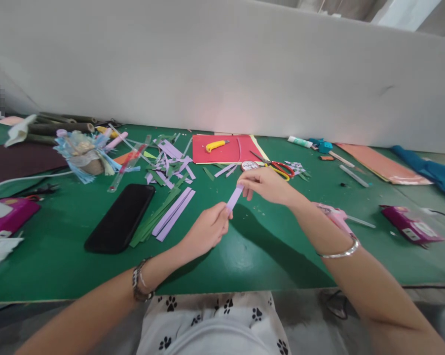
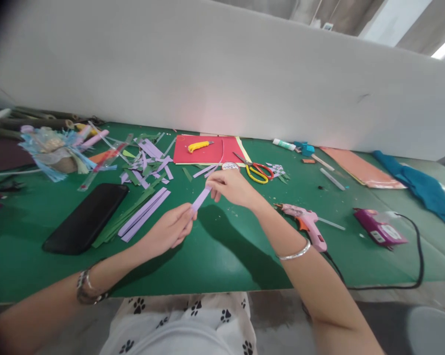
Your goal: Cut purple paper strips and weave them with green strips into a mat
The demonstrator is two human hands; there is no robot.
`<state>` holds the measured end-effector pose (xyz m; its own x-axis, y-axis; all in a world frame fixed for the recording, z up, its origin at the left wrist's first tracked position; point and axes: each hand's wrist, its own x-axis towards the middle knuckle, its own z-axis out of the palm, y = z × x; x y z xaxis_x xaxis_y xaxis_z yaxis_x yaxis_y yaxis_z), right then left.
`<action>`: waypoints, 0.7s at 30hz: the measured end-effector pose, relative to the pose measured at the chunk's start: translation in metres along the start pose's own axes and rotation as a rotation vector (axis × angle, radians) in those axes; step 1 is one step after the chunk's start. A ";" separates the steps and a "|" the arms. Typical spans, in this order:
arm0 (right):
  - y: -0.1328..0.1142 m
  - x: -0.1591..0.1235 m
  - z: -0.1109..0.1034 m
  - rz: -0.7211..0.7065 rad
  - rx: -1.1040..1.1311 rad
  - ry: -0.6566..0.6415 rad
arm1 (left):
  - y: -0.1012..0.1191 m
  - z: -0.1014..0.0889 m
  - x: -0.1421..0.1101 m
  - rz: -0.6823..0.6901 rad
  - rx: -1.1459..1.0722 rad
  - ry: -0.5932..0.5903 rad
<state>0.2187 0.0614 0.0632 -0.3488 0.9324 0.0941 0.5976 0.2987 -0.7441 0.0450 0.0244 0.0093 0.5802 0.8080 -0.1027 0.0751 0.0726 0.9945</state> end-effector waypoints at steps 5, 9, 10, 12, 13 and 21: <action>0.005 -0.001 0.008 0.018 -0.035 -0.020 | -0.002 -0.006 -0.024 -0.075 0.064 -0.075; 0.009 0.000 0.019 0.027 -0.024 -0.070 | -0.004 -0.011 -0.044 -0.165 0.088 -0.118; 0.010 0.000 0.022 0.028 -0.026 -0.083 | -0.003 -0.012 -0.049 -0.194 0.130 -0.155; 0.014 0.001 0.028 0.034 -0.032 -0.106 | 0.003 -0.017 -0.059 -0.237 0.280 -0.271; 0.016 0.001 0.031 0.040 -0.032 -0.119 | 0.007 -0.021 -0.062 -0.233 0.385 -0.331; 0.017 0.011 0.058 0.035 -0.083 -0.241 | 0.021 -0.082 -0.037 0.064 1.145 0.327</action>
<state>0.1833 0.0655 0.0131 -0.4827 0.8703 -0.0982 0.6659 0.2919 -0.6865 -0.0415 0.0445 0.0352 0.3878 0.9137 0.1213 0.8298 -0.4034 0.3856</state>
